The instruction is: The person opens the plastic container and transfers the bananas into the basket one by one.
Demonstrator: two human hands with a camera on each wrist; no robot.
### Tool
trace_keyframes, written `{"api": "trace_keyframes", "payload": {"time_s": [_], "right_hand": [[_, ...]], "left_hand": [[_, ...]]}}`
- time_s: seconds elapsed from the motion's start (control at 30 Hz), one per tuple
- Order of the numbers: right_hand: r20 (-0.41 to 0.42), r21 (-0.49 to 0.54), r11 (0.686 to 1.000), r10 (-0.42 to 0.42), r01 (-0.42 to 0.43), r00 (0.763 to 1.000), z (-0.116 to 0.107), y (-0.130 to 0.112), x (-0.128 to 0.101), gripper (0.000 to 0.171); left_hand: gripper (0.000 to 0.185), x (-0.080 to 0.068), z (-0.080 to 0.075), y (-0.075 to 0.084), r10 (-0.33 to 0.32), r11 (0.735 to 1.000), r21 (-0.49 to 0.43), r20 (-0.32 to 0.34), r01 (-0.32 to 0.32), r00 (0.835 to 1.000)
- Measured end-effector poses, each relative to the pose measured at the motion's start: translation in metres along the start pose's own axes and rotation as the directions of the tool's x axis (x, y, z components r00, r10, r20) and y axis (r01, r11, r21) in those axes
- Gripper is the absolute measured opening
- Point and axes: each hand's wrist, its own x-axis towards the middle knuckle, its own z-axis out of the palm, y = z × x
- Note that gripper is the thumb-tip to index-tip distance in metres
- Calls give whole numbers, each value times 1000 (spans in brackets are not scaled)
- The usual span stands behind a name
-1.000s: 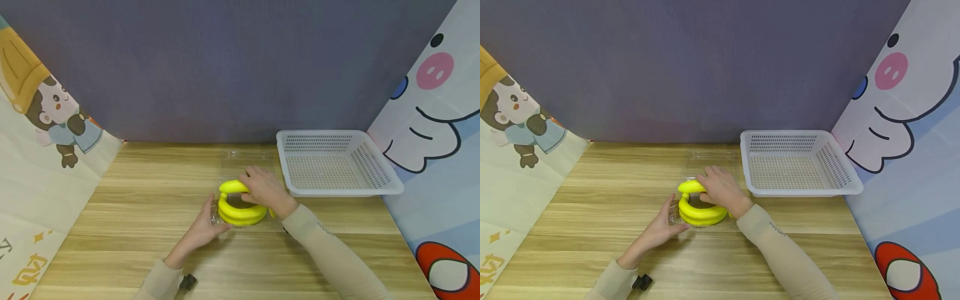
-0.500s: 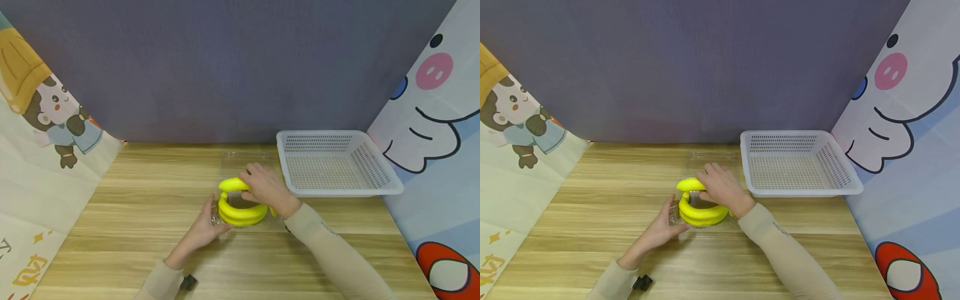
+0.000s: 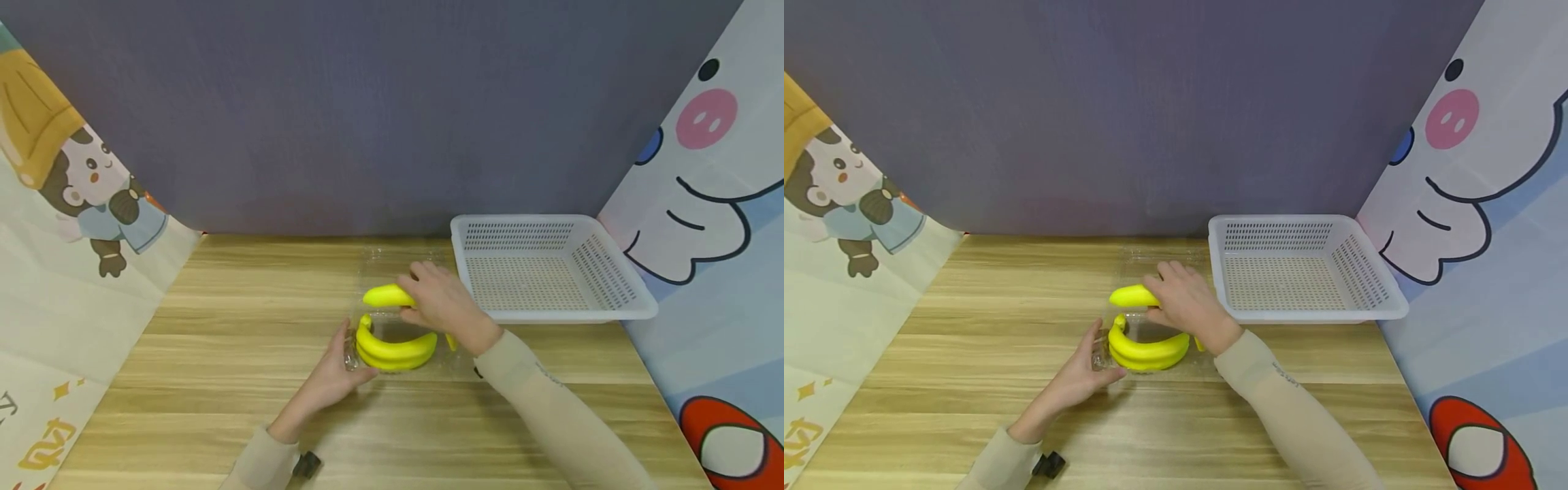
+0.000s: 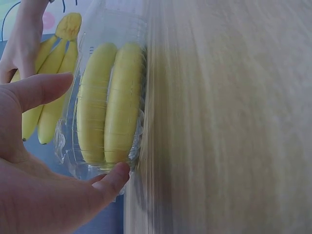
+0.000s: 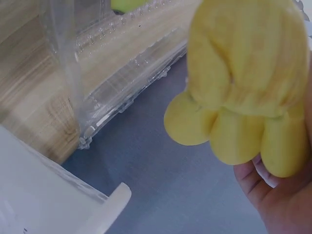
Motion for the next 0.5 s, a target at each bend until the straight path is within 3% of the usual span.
{"api": "trace_keyframes", "payload": {"time_s": [0.5], "right_hand": [[-92,16,1000,14,-12,996,-15,11,-3,33]], "left_hand": [[118,0,2,0,6,1000,-7,-14,-6,1000]]}}
